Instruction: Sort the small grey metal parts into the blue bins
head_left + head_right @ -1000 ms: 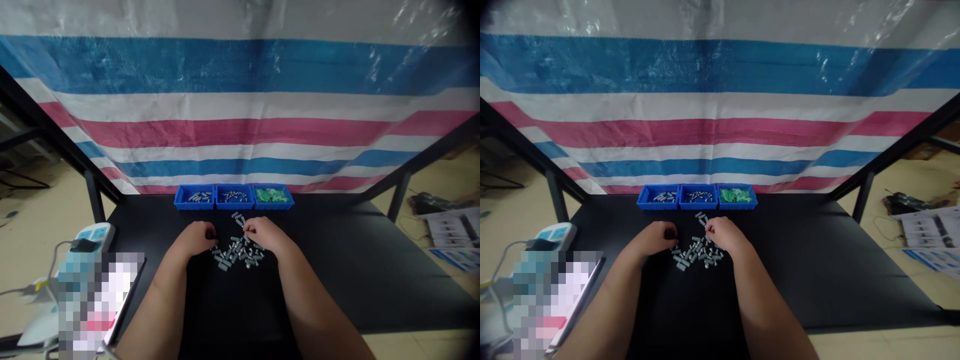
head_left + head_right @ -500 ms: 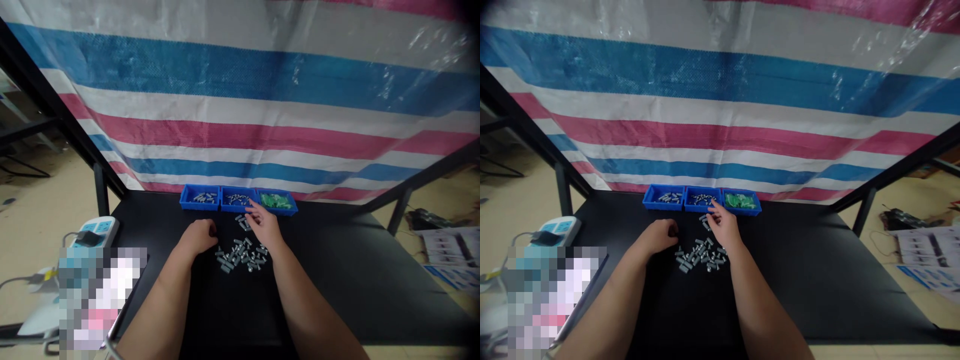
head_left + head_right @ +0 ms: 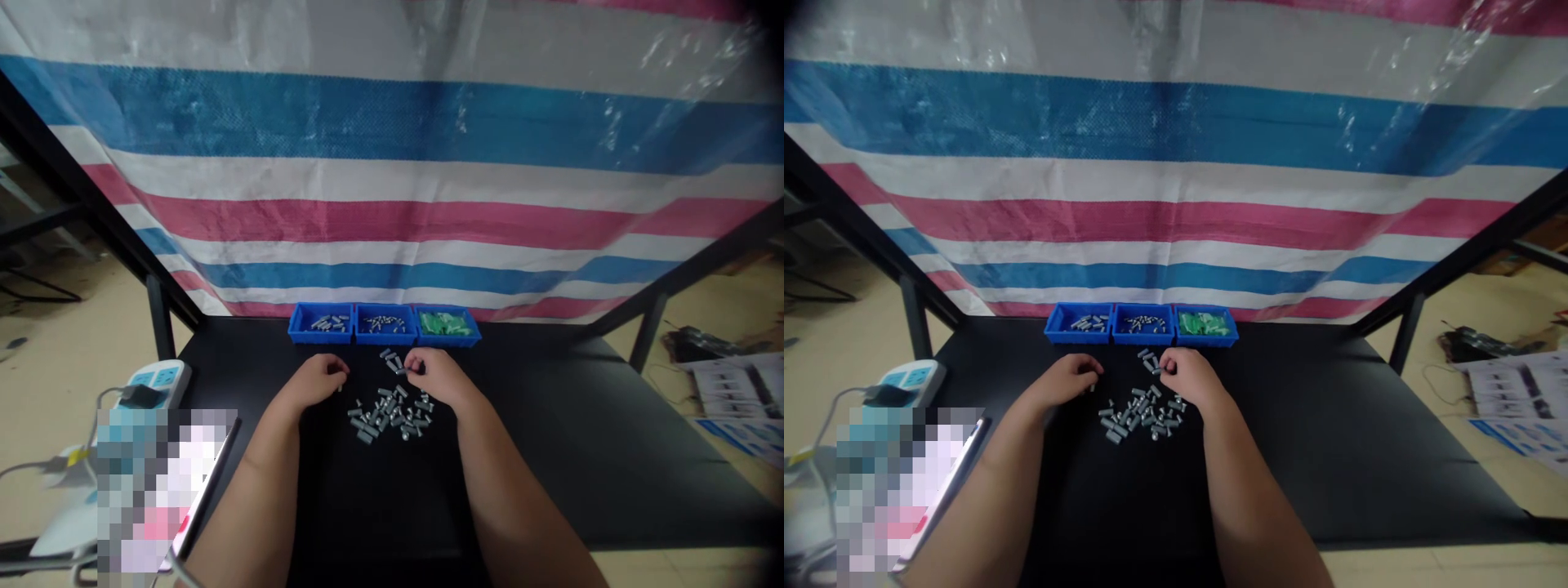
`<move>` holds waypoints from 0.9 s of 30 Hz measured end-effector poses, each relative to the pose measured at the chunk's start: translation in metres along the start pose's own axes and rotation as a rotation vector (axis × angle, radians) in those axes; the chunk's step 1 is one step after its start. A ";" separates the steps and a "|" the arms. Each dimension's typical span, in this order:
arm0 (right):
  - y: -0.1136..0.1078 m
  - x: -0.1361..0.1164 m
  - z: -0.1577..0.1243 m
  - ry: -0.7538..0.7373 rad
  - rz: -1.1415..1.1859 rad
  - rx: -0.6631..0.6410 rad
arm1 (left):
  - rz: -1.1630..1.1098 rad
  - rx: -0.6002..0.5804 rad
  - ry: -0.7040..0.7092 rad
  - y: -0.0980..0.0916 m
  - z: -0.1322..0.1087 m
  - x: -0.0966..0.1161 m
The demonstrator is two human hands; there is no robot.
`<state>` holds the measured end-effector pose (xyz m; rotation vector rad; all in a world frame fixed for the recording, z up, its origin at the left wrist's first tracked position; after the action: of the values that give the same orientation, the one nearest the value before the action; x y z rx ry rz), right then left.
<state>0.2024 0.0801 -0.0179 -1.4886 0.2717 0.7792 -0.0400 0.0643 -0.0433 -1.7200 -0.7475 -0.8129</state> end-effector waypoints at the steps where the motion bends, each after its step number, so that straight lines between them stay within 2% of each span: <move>1: 0.003 -0.004 -0.001 -0.009 0.029 -0.045 | -0.083 -0.006 -0.024 0.001 0.002 -0.003; 3: 0.011 -0.021 -0.005 -0.076 0.084 -0.108 | -0.243 0.004 -0.068 0.002 0.004 -0.008; 6: 0.025 -0.058 -0.011 -0.250 0.112 -0.125 | -0.431 0.080 -0.136 0.000 0.005 -0.012; 10: 0.054 -0.092 -0.019 -0.382 0.013 -0.176 | -0.655 0.179 -0.157 -0.006 0.005 -0.009; 13: 0.065 -0.097 -0.020 -0.391 -0.072 -0.171 | -0.845 0.303 -0.092 -0.017 0.008 -0.008; 18: 0.066 -0.094 -0.018 -0.371 -0.106 -0.136 | -1.070 0.701 0.087 -0.044 0.012 -0.016; 20: 0.066 -0.093 -0.017 -0.358 -0.114 -0.134 | -1.112 0.787 0.140 -0.048 0.014 -0.019; 22: 0.066 -0.092 -0.017 -0.348 -0.115 -0.138 | -1.135 0.782 0.175 -0.047 0.018 -0.018; 27: 0.067 -0.093 -0.017 -0.365 -0.126 -0.145 | -1.094 0.676 0.172 -0.038 0.022 -0.015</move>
<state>0.0986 0.0297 -0.0156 -1.4508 -0.1548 0.9659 -0.0754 0.0936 -0.0405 -0.5376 -1.6480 -1.2014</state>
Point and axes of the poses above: each hand's wrist, its own z-axis towards the middle knuckle, its own y-axis out of the palm, x = y × z, the point moved 8 cm from there along z, towards the middle knuckle, and after that the axes turned 4 degrees about x, right-handed, at the moved point
